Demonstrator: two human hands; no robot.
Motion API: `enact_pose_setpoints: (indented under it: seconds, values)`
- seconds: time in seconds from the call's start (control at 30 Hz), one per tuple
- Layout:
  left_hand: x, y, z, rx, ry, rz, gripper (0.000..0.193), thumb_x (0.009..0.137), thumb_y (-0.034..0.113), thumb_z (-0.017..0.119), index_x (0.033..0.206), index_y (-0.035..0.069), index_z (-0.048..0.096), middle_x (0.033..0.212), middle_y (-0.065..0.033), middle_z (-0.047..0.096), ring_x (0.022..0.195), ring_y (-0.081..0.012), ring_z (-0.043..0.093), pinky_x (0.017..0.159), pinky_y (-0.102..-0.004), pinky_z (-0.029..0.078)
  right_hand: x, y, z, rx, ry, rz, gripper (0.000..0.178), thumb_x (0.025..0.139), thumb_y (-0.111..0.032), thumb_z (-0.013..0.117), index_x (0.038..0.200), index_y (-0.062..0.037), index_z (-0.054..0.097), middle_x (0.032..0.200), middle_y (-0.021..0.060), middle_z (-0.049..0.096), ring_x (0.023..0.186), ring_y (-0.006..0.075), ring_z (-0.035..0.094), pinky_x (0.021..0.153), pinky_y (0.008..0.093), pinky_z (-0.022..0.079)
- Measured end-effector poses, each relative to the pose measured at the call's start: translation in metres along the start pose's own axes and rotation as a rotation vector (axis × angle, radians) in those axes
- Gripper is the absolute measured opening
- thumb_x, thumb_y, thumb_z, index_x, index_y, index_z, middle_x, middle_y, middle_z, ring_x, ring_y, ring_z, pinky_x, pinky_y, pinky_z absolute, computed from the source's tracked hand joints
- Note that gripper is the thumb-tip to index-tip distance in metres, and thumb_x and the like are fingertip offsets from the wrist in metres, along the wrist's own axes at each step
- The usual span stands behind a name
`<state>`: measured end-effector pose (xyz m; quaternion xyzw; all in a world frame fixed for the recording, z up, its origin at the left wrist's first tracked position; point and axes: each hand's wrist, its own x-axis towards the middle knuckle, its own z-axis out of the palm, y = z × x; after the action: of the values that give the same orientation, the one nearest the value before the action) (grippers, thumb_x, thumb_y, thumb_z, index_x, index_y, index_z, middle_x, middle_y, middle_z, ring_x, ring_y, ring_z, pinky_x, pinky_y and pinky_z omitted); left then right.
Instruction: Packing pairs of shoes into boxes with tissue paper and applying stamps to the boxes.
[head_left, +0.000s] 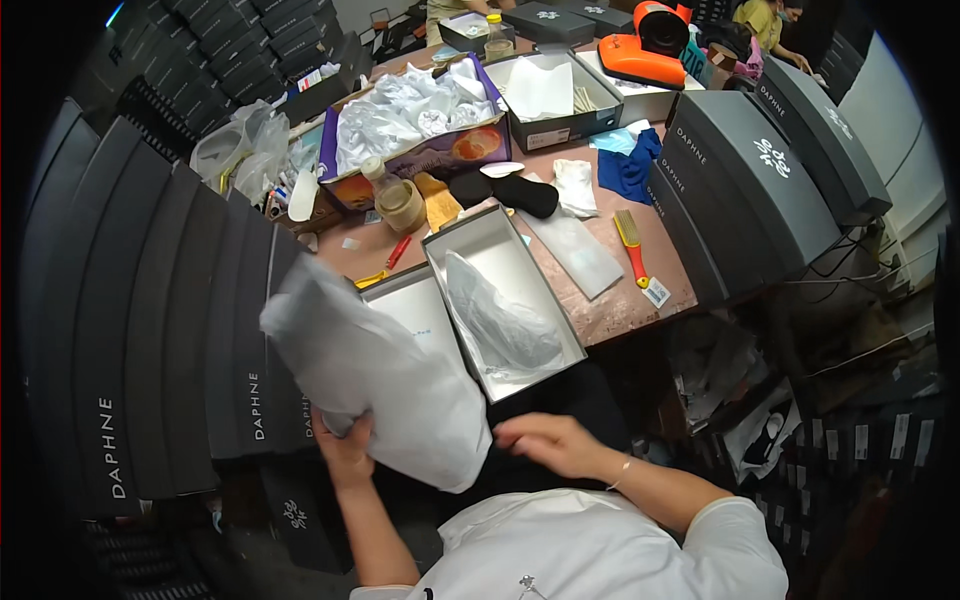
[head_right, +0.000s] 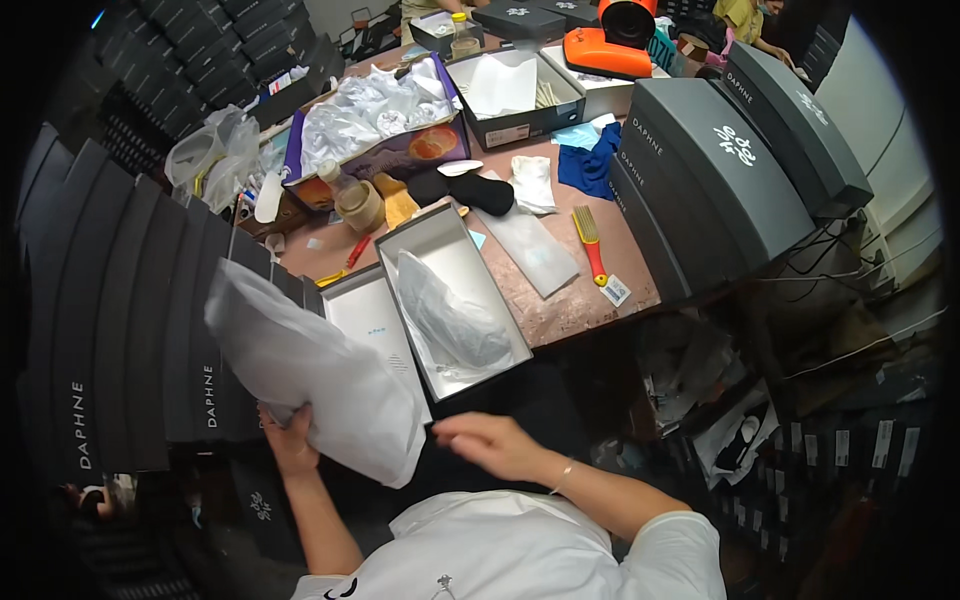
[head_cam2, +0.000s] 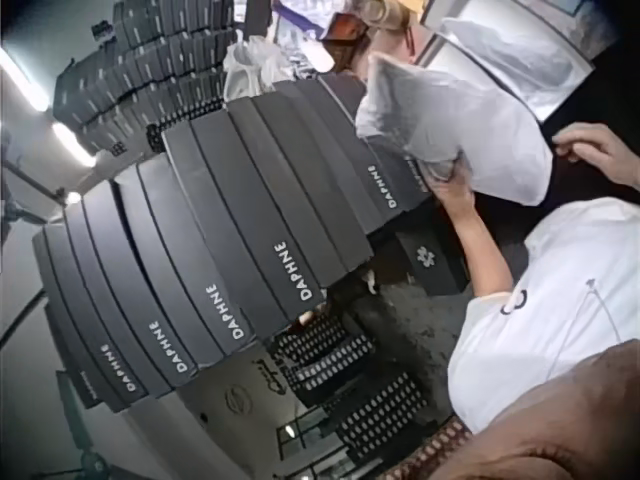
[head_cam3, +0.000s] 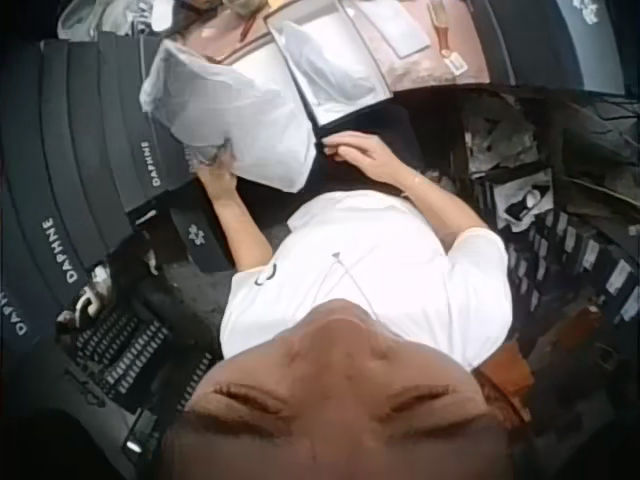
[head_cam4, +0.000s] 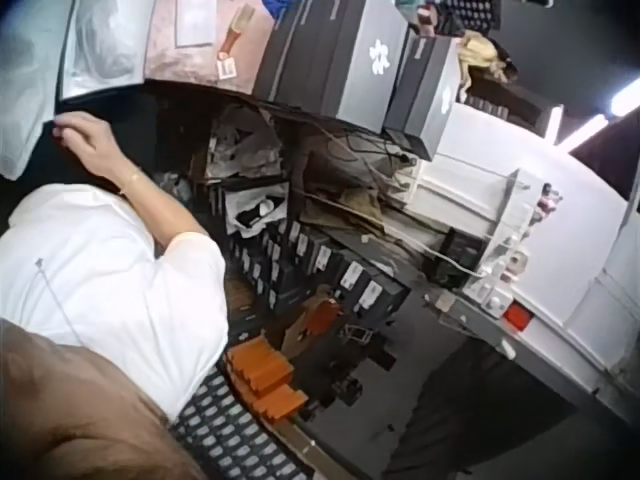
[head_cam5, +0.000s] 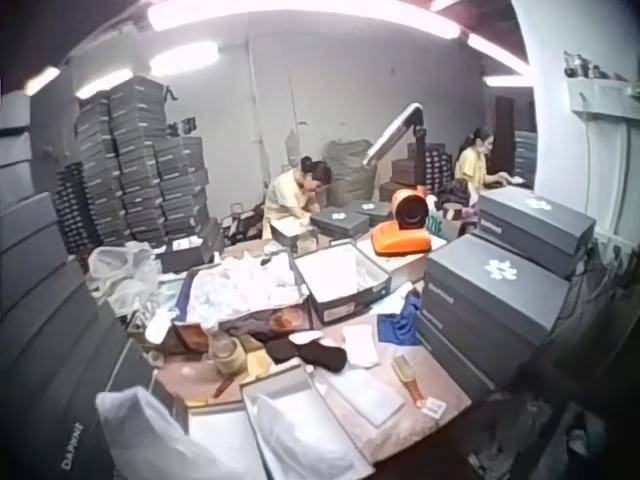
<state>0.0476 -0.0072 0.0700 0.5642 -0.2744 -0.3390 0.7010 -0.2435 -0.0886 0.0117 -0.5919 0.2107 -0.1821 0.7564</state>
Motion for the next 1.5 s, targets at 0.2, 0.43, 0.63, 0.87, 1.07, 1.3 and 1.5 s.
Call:
enact_pose_setpoints:
  seconds: [0.2,0.43,0.63,0.87,1.07,1.3,1.5]
  values:
    - [0.014,0.039,0.088,0.576,-0.751,0.045,0.089,0.051,-0.003,0.071,0.136,0.007,0.048,0.109,-0.0084,0.06,0.1,-0.0194,0.059,0.091,-0.0262,0.041,0.003,-0.029,-0.061,0.53,0.129,0.019,0.087,0.088,-0.04,0.066,0.153,-0.0108,0.014,0.151,0.011,0.029,0.137,0.0234,0.033,0.112,0.0376,0.029]
    - [-0.005,-0.096,0.22,0.28,-0.518,0.229,0.076,0.08,0.015,0.07,0.145,0.003,0.032,0.116,-0.0155,0.06,0.109,-0.0276,0.058,0.097,-0.0352,0.043,0.005,-0.016,-0.056,0.727,0.466,-0.071,0.058,0.087,-0.024,0.07,0.136,-0.0085,0.043,0.125,0.0037,0.055,0.116,0.0167,0.053,0.101,0.0349,0.043]
    - [0.077,-0.055,0.263,0.883,-1.137,0.409,0.025,0.088,0.008,0.057,0.11,-0.001,0.062,0.104,-0.0189,0.064,0.093,-0.0357,0.063,0.082,-0.0406,0.05,-0.114,0.013,-0.136,0.912,0.741,-0.105,0.046,0.088,-0.016,0.068,0.128,-0.0035,0.05,0.116,0.0085,0.062,0.101,0.0236,0.063,0.092,0.0408,0.051]
    - [0.181,-0.184,0.337,1.406,-1.238,0.881,0.037,0.082,0.008,0.056,0.119,0.004,0.056,0.113,-0.0155,0.058,0.109,-0.0284,0.057,0.078,-0.0453,0.051,-0.098,0.024,-0.142,0.774,0.933,-0.169,0.057,0.083,-0.017,0.074,0.132,-0.0076,0.047,0.122,0.0049,0.058,0.111,0.0216,0.057,0.098,0.0379,0.046]
    - [0.193,-0.179,0.352,1.338,-1.359,1.059,0.022,0.075,0.008,0.061,0.097,0.009,0.058,0.098,-0.0081,0.059,0.107,-0.0259,0.055,0.104,-0.0487,0.035,-0.1,0.05,-0.157,0.94,0.92,-0.082,0.059,0.085,-0.024,0.071,0.135,-0.0071,0.043,0.127,0.0081,0.055,0.115,0.0249,0.056,0.099,0.0404,0.046]
    - [0.18,-0.046,0.314,0.132,-0.681,0.474,0.024,0.076,0.0,0.07,0.094,0.004,0.055,0.101,-0.0086,0.064,0.092,-0.0134,0.058,0.08,-0.0264,0.047,-0.096,0.032,-0.162,0.821,0.961,-0.195,0.066,0.091,-0.042,0.062,0.139,-0.0043,0.039,0.134,0.0121,0.052,0.121,0.0292,0.052,0.104,0.0435,0.042]
    - [0.126,-0.03,0.215,0.962,-0.751,0.952,0.029,0.065,-0.012,0.056,0.091,0.003,0.056,0.1,-0.0128,0.062,0.101,-0.0299,0.059,0.092,-0.0405,0.043,-0.136,0.008,-0.164,0.533,1.049,-0.278,0.071,0.09,-0.047,0.061,0.138,-0.0006,0.039,0.133,0.0123,0.052,0.119,0.0284,0.053,0.104,0.0415,0.041]
